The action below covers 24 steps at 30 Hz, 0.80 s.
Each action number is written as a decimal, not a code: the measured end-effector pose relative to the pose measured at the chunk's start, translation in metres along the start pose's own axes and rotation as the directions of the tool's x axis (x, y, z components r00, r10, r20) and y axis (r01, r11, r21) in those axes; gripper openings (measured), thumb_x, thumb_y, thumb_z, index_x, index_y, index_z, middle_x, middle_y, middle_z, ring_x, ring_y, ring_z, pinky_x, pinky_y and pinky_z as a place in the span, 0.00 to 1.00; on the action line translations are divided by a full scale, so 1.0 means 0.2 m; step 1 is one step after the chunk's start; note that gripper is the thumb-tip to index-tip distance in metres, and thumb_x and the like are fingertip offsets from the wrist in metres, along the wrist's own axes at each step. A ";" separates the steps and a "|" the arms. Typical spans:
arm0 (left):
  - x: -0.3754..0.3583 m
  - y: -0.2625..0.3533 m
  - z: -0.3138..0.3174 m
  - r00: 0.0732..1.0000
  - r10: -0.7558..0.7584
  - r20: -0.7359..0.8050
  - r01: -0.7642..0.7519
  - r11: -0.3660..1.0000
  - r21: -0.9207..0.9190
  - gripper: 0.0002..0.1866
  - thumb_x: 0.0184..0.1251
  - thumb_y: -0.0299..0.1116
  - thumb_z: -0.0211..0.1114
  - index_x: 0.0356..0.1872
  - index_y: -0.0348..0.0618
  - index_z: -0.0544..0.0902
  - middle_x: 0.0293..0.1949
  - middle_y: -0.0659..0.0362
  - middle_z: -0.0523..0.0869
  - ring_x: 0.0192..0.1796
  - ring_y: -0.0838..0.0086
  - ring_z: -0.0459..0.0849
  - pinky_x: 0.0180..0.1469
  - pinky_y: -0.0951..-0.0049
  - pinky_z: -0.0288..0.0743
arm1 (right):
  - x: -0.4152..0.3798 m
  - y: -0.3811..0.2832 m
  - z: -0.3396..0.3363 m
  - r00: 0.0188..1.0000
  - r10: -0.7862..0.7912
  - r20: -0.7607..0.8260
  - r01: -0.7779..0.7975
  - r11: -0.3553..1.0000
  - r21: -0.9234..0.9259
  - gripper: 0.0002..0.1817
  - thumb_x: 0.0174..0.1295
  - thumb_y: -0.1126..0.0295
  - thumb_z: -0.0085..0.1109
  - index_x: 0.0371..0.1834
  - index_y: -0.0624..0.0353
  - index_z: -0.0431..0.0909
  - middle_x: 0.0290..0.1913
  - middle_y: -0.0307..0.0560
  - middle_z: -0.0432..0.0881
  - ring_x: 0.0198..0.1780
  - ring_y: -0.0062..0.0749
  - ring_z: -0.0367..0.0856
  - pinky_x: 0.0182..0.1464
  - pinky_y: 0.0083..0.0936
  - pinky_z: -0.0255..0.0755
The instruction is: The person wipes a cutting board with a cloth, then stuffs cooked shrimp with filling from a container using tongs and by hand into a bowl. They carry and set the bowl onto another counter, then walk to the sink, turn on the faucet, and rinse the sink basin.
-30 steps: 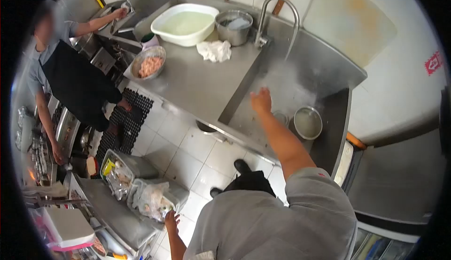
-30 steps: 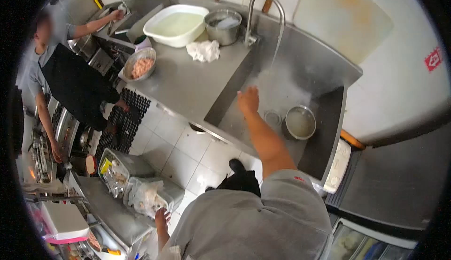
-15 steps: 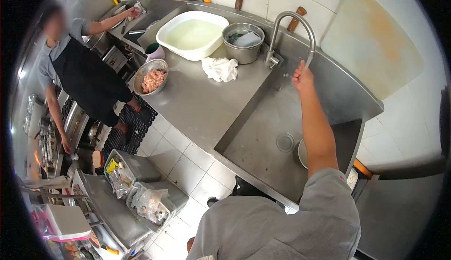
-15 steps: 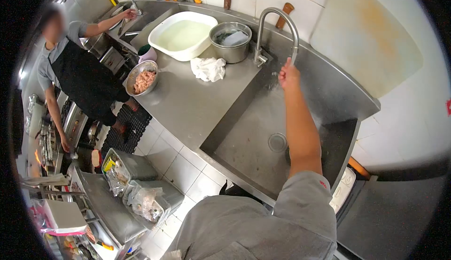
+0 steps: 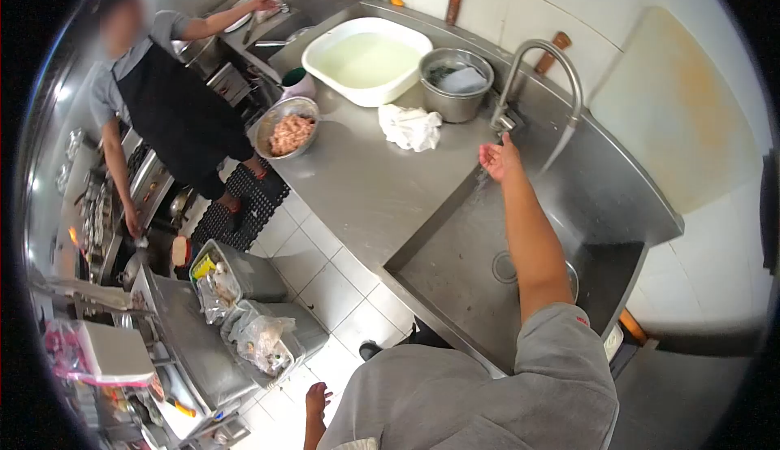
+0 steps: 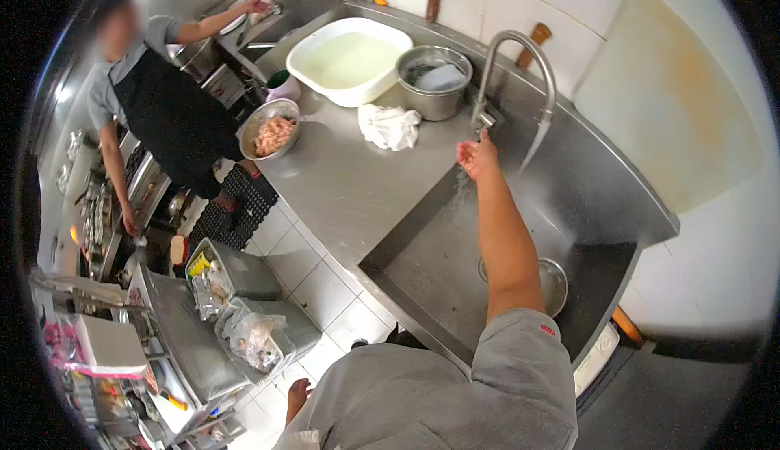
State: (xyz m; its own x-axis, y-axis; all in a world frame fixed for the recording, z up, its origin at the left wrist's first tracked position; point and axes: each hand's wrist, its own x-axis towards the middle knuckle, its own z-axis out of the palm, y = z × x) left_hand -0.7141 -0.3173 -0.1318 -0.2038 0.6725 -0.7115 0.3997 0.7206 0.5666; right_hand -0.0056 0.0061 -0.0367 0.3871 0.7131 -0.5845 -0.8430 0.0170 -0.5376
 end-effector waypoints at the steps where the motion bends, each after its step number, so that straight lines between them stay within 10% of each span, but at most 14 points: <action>1: -0.01 0.03 0.00 0.990 -0.138 -0.025 0.134 0.982 -0.136 0.15 0.63 0.38 0.53 0.47 0.41 0.76 0.39 0.59 0.81 0.35 0.71 0.83 0.31 0.71 0.72 | 0.10 -0.03 0.01 0.994 0.047 0.102 -0.051 0.998 0.037 0.31 0.64 0.43 0.43 0.40 0.69 0.69 0.36 0.52 0.77 0.35 0.38 0.76 0.42 0.27 0.75; 5: -0.06 -0.03 -0.03 0.979 -0.189 -0.074 0.175 0.971 -0.161 0.16 0.63 0.38 0.54 0.47 0.40 0.77 0.39 0.58 0.81 0.35 0.72 0.83 0.29 0.73 0.72 | 0.11 -0.30 0.18 0.856 -0.467 0.224 0.355 0.844 0.402 0.19 0.68 0.55 0.41 0.33 0.60 0.71 0.30 0.48 0.78 0.33 0.35 0.76 0.37 0.30 0.73; 8: -0.14 -0.10 0.00 0.967 -0.223 -0.121 0.201 0.965 -0.167 0.16 0.63 0.38 0.53 0.46 0.39 0.77 0.38 0.58 0.81 0.36 0.72 0.84 0.29 0.73 0.72 | -0.10 -0.32 0.28 0.925 -0.361 0.119 0.322 0.910 0.260 0.15 0.66 0.57 0.47 0.36 0.59 0.72 0.33 0.42 0.77 0.34 0.28 0.76 0.38 0.24 0.72; 10: -0.18 -0.14 0.03 0.946 -0.289 -0.146 0.258 0.945 -0.200 0.17 0.63 0.38 0.53 0.46 0.38 0.77 0.39 0.57 0.81 0.36 0.71 0.84 0.28 0.73 0.72 | -0.28 -0.13 0.30 0.908 -0.274 0.316 0.179 0.938 0.298 0.15 0.65 0.55 0.48 0.37 0.56 0.72 0.32 0.38 0.77 0.31 0.24 0.75 0.34 0.21 0.71; 11: -0.20 -0.16 0.05 0.943 -0.296 -0.153 0.259 0.939 -0.226 0.17 0.63 0.38 0.53 0.46 0.38 0.77 0.39 0.57 0.81 0.36 0.71 0.84 0.28 0.73 0.72 | -0.19 0.02 0.20 0.822 -0.168 0.544 0.285 0.949 -0.137 0.15 0.64 0.53 0.49 0.37 0.52 0.73 0.29 0.35 0.77 0.29 0.20 0.75 0.31 0.19 0.70; 12: -0.26 -0.19 0.07 0.941 -0.310 -0.138 0.274 0.934 -0.230 0.18 0.62 0.39 0.53 0.47 0.38 0.76 0.40 0.57 0.81 0.36 0.71 0.84 0.28 0.73 0.72 | -0.37 0.12 0.25 0.858 0.230 0.459 0.198 0.677 -0.709 0.15 0.63 0.52 0.50 0.37 0.52 0.76 0.27 0.39 0.78 0.29 0.26 0.77 0.31 0.24 0.72; 15: -0.38 -0.34 0.09 0.987 -0.133 -0.090 0.131 0.991 -0.023 0.18 0.62 0.39 0.54 0.48 0.37 0.76 0.41 0.56 0.81 0.38 0.68 0.85 0.29 0.71 0.74 | -0.43 0.32 0.46 0.795 -0.042 0.605 0.583 0.331 -0.742 0.17 0.60 0.53 0.53 0.37 0.56 0.77 0.31 0.46 0.79 0.33 0.37 0.78 0.36 0.30 0.72; 17: -0.46 -0.42 0.11 0.995 -0.058 -0.079 0.063 0.996 0.060 0.19 0.62 0.39 0.54 0.48 0.37 0.76 0.41 0.56 0.81 0.38 0.67 0.85 0.29 0.69 0.74 | -0.48 0.42 0.57 0.590 -0.251 0.767 0.763 -0.137 -0.631 0.19 0.57 0.54 0.57 0.38 0.60 0.79 0.36 0.52 0.81 0.37 0.48 0.79 0.40 0.37 0.72; 19: -0.57 -0.40 0.13 0.984 -0.134 -0.114 0.137 0.990 0.018 0.19 0.62 0.39 0.54 0.48 0.37 0.76 0.40 0.55 0.81 0.38 0.67 0.85 0.29 0.69 0.74 | -0.53 0.54 0.78 0.179 -0.313 0.933 0.782 -0.530 -0.328 0.20 0.57 0.54 0.58 0.38 0.62 0.78 0.43 0.55 0.80 0.39 0.49 0.79 0.42 0.36 0.72; 22: -0.64 -0.43 0.19 0.943 -0.270 -0.194 0.236 0.955 -0.182 0.19 0.62 0.39 0.54 0.48 0.36 0.76 0.39 0.55 0.82 0.38 0.67 0.85 0.29 0.70 0.75 | -0.36 0.85 1.10 0.677 -0.043 0.735 0.728 0.185 -0.660 0.27 0.56 0.49 0.59 0.47 0.62 0.74 0.44 0.52 0.78 0.38 0.42 0.80 0.39 0.33 0.73; 24: -0.70 -0.46 0.23 0.904 -0.354 -0.238 0.257 0.897 -0.359 0.19 0.62 0.39 0.54 0.48 0.36 0.76 0.39 0.55 0.82 0.37 0.67 0.85 0.28 0.71 0.75 | -0.23 1.05 1.26 0.754 0.187 0.630 0.516 0.425 -0.744 0.30 0.56 0.47 0.58 0.53 0.61 0.71 0.44 0.52 0.76 0.38 0.41 0.79 0.38 0.33 0.74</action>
State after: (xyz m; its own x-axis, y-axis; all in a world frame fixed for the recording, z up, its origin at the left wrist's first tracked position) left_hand -0.6812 -0.4851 -0.1041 -0.5389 0.3933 -0.7449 -0.0142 0.8799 0.4749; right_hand -0.2945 0.1531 0.0312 -0.1010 0.9822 -0.1582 0.1190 -0.1459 -0.9821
